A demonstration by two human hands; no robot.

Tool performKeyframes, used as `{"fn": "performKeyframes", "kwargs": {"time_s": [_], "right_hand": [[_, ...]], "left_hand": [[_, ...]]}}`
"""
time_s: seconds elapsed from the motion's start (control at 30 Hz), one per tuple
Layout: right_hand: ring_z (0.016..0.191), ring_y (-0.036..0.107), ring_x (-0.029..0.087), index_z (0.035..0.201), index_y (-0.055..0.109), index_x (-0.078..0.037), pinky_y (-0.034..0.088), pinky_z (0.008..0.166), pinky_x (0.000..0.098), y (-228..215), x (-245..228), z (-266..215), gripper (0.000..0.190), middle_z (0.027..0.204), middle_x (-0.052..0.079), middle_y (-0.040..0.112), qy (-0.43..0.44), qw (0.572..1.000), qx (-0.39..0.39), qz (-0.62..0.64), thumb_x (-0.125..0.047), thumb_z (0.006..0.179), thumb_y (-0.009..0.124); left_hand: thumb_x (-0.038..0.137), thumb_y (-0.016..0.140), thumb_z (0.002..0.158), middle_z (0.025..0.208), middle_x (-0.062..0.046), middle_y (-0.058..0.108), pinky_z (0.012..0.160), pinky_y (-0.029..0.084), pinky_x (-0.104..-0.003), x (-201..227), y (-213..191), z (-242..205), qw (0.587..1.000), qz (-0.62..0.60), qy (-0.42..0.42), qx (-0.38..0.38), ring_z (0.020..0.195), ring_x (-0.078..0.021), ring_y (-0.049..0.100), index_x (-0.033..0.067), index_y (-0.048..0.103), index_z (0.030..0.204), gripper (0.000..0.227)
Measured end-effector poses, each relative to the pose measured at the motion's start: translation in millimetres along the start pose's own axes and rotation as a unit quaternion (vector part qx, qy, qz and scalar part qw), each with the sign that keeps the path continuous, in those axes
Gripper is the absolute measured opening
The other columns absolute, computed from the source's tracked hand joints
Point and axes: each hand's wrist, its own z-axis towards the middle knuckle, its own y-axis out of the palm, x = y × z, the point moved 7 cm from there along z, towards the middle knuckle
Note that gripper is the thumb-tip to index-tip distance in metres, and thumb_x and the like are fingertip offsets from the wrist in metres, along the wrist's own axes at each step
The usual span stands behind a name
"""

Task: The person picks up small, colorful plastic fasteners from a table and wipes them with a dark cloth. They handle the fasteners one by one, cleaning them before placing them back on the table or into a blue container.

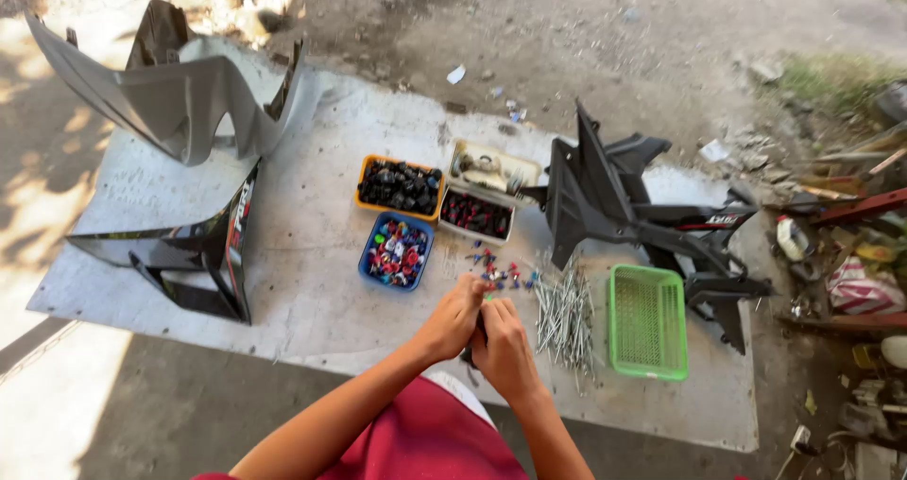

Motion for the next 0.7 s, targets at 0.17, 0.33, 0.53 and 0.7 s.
{"fn": "performKeyframes", "kwargs": {"time_s": [0.17,0.33,0.53,0.7], "right_hand": [[0.077,0.056,0.033,0.094,0.061,0.001,0.047,0.071,0.0435,21,10,3,0.015,0.086,0.015,0.064,0.029,0.999,0.000,0.020,0.002,0.079,0.059],[0.069,0.058,0.033,0.083,0.063,-0.002,0.046,0.064,0.0412,64,70,7,0.004,0.082,0.014,0.068,0.102,0.994,-0.021,0.026,-0.003,0.080,0.060],[0.061,0.063,0.037,0.067,0.054,-0.015,0.052,0.054,0.0502,137,182,-7,0.036,0.059,0.008,0.054,0.208,0.957,-0.120,-0.163,-0.040,0.087,0.069],[0.063,0.063,0.025,0.071,0.057,-0.006,0.050,0.060,0.0356,150,241,1,0.038,0.064,0.018,0.056,0.373,0.922,-0.023,0.100,-0.028,0.101,0.066]], "left_hand": [[0.029,0.038,0.106,0.102,-0.013,0.076,0.080,0.056,-0.035,1,-5,10,0.998,-0.048,-0.011,-0.032,0.084,-0.0238,0.069,-0.0016,0.068,0.107,0.043],[0.022,0.039,0.104,0.106,-0.014,0.076,0.080,0.056,-0.032,-62,-4,40,0.983,-0.120,-0.098,-0.094,0.089,-0.0210,0.069,-0.0031,0.069,0.113,0.040],[0.030,0.046,0.105,0.085,-0.025,0.073,0.087,0.053,-0.055,-217,-12,83,0.977,0.050,-0.205,-0.039,0.093,-0.0483,0.069,-0.0008,0.072,0.086,0.045],[0.049,0.041,0.103,0.097,-0.024,0.073,0.092,0.053,-0.057,-368,-76,118,0.898,0.206,-0.353,0.160,0.104,-0.0453,0.070,0.0063,0.066,0.094,0.050]]}}
